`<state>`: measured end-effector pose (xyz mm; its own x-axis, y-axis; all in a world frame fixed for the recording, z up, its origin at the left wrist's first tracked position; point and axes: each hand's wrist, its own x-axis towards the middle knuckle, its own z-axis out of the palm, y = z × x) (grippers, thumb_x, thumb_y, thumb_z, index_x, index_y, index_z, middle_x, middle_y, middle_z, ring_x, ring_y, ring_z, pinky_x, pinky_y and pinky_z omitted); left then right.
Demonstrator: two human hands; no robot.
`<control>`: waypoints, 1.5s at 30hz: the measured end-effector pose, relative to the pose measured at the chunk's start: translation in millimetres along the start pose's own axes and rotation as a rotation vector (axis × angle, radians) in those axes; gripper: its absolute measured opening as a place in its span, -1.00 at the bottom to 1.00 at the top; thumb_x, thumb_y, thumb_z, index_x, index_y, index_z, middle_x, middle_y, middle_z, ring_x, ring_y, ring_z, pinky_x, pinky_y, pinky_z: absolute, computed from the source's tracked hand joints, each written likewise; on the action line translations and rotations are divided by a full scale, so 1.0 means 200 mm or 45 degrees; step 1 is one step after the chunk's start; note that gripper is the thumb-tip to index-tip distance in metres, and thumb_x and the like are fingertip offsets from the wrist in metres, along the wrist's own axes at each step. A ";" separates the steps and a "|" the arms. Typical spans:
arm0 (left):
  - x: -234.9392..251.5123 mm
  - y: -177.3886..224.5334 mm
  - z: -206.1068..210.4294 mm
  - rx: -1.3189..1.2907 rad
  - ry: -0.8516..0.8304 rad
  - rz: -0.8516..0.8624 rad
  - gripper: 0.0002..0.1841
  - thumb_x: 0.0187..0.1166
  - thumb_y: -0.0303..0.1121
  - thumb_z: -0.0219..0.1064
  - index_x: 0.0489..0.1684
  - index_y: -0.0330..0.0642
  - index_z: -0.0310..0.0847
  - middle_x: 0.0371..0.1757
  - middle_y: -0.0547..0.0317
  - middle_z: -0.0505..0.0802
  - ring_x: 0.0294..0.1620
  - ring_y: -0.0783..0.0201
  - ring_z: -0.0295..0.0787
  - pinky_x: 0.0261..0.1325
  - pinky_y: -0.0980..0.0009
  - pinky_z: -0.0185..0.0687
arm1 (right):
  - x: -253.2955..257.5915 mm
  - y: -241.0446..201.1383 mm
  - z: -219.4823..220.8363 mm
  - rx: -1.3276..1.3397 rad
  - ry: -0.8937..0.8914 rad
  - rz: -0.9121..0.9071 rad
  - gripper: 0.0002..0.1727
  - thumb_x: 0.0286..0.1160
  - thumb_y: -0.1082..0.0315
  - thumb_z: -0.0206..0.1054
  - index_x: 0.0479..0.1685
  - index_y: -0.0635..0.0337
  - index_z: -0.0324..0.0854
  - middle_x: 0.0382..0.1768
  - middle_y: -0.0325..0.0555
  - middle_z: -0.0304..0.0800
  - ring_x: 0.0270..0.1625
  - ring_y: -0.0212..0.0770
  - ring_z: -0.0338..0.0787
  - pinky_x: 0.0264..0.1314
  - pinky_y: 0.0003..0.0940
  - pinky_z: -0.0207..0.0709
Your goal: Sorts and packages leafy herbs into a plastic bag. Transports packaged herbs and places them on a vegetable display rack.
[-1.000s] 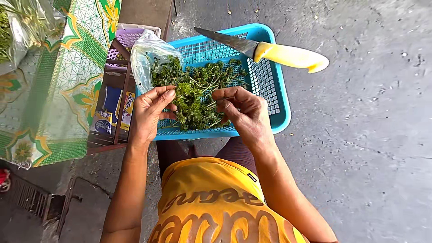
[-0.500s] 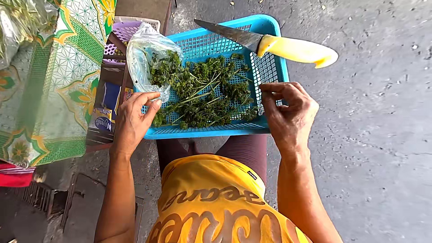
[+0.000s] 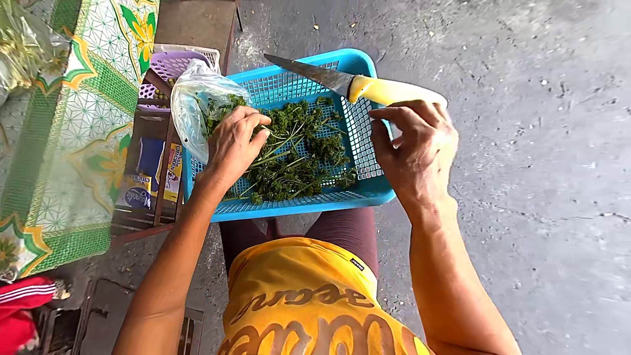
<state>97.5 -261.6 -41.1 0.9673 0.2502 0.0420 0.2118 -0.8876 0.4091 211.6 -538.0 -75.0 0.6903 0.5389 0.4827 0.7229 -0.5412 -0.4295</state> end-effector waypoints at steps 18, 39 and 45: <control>0.20 0.13 0.29 0.322 -0.344 0.093 -0.73 0.65 -0.24 0.34 0.22 0.07 0.81 0.05 0.11 0.89 0.30 -0.11 0.67 0.41 -0.36 0.21 | 0.32 0.18 0.11 -0.148 -0.366 0.240 -0.51 0.56 0.21 0.40 0.46 0.11 0.62 0.22 0.35 0.68 0.32 0.48 0.60 0.02 0.45 0.42; 0.08 0.04 0.06 -1.118 -0.108 -0.100 -0.79 0.64 -0.51 0.28 0.12 -0.28 0.74 -0.04 0.19 0.88 -0.06 0.40 0.83 0.14 0.44 0.76 | 0.31 0.14 0.11 -0.145 -0.250 0.276 -0.33 0.43 0.19 0.49 0.60 0.12 0.50 0.52 0.31 0.50 0.58 0.49 0.38 0.24 0.52 0.33; 0.07 0.11 -0.02 -1.424 -0.150 -0.194 -0.76 0.68 -0.50 0.20 0.12 -0.23 0.76 -0.06 0.20 0.88 -0.07 0.35 0.83 0.04 0.42 0.78 | 0.26 -0.04 0.06 0.291 -0.219 -0.193 -0.63 0.43 0.34 0.48 0.22 0.20 0.76 0.28 0.17 0.68 0.33 0.24 0.60 0.25 0.12 0.51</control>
<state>115.1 -276.5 -28.4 0.9618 0.2355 -0.1396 0.1419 0.0073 0.9899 241.0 -498.1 -55.6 0.5553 0.7138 0.4266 0.7923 -0.2983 -0.5322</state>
